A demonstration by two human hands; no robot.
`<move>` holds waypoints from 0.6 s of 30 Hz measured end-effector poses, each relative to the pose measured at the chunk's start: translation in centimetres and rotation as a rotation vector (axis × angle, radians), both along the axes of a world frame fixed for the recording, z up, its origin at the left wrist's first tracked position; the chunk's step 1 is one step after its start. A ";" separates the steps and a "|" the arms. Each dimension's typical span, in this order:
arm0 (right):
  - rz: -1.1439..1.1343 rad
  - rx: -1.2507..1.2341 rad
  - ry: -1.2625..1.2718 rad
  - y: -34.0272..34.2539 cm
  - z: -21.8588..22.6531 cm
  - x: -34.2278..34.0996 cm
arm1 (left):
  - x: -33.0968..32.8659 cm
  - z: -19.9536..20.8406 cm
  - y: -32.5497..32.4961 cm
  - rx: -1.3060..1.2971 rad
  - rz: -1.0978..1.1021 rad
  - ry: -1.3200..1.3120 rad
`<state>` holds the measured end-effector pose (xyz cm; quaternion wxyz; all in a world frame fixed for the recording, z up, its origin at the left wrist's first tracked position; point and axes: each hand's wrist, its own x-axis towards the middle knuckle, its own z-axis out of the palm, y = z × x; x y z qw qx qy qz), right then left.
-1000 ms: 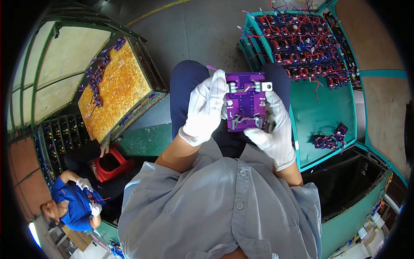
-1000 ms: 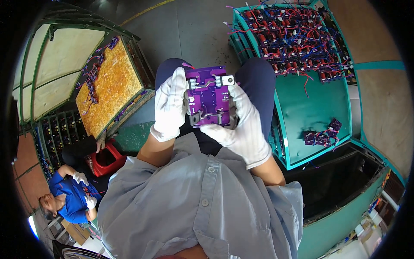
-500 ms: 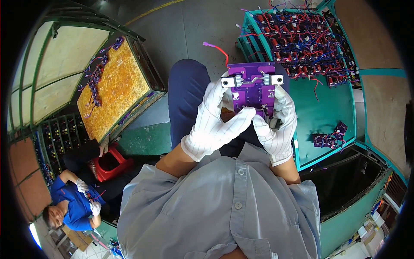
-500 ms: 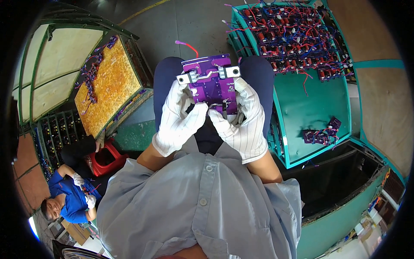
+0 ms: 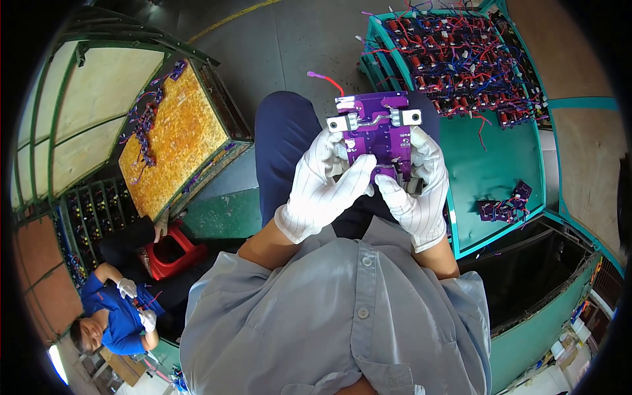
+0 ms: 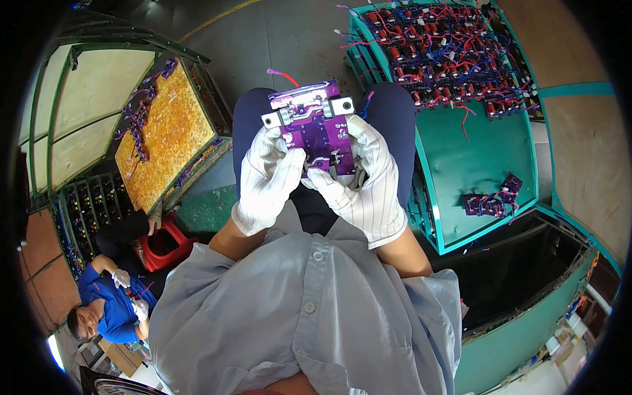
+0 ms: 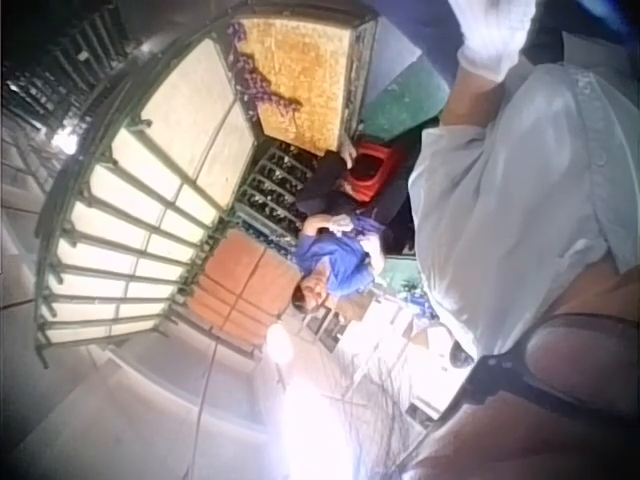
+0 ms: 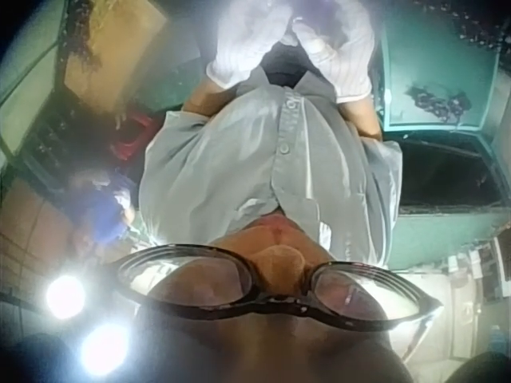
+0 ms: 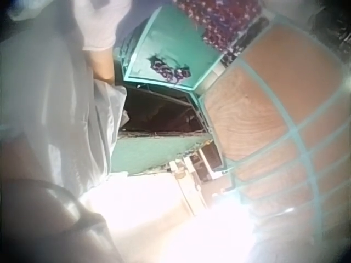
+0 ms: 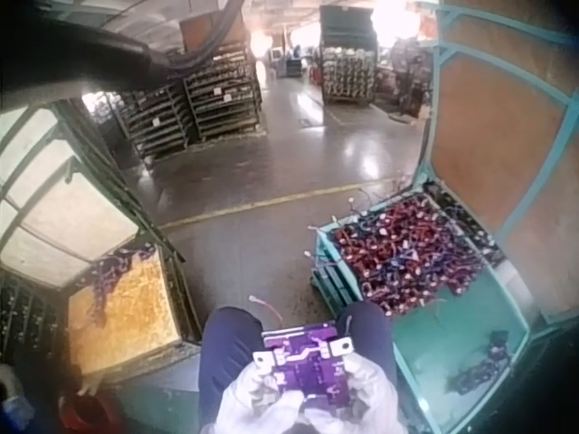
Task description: The person assembles components onto purple circuit boards by hand, connecting wires and other components.
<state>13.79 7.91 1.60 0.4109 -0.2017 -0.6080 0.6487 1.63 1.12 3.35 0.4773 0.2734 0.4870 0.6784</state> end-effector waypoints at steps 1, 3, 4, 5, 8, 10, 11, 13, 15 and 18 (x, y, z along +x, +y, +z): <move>-0.008 0.006 -0.009 0.0 0.1 0.0 | 0.0 0.2 -0.1 -0.020 -0.017 -0.011; 0.005 0.013 -0.009 0.2 0.1 0.3 | -0.2 -0.1 -0.2 0.024 -0.037 0.055; 0.017 0.020 -0.010 0.3 0.1 0.4 | -0.3 -0.3 -0.3 0.069 -0.058 0.122; 0.018 0.021 -0.010 0.3 0.1 0.3 | -0.4 -0.4 -0.4 0.069 -0.057 0.122; -0.015 -0.104 -0.005 0.3 0.2 0.5 | -0.5 -0.8 -0.5 0.129 -0.063 0.223; 0.090 -0.419 0.018 0.6 0.4 1.1 | -0.5 -0.8 -0.6 0.105 -0.019 0.219; 0.090 -0.420 0.017 0.7 0.5 1.0 | -0.5 -0.9 -0.5 0.104 -0.020 0.218; 0.050 -0.436 -0.006 0.9 0.5 0.9 | -0.6 -0.9 0.0 0.024 0.005 0.224; 0.047 -0.456 0.007 1.0 0.6 0.7 | -0.8 -0.7 0.1 -0.022 -0.025 0.276; 0.046 -0.579 0.098 1.0 1.0 0.6 | -1.1 -1.4 0.1 0.033 -0.031 -0.044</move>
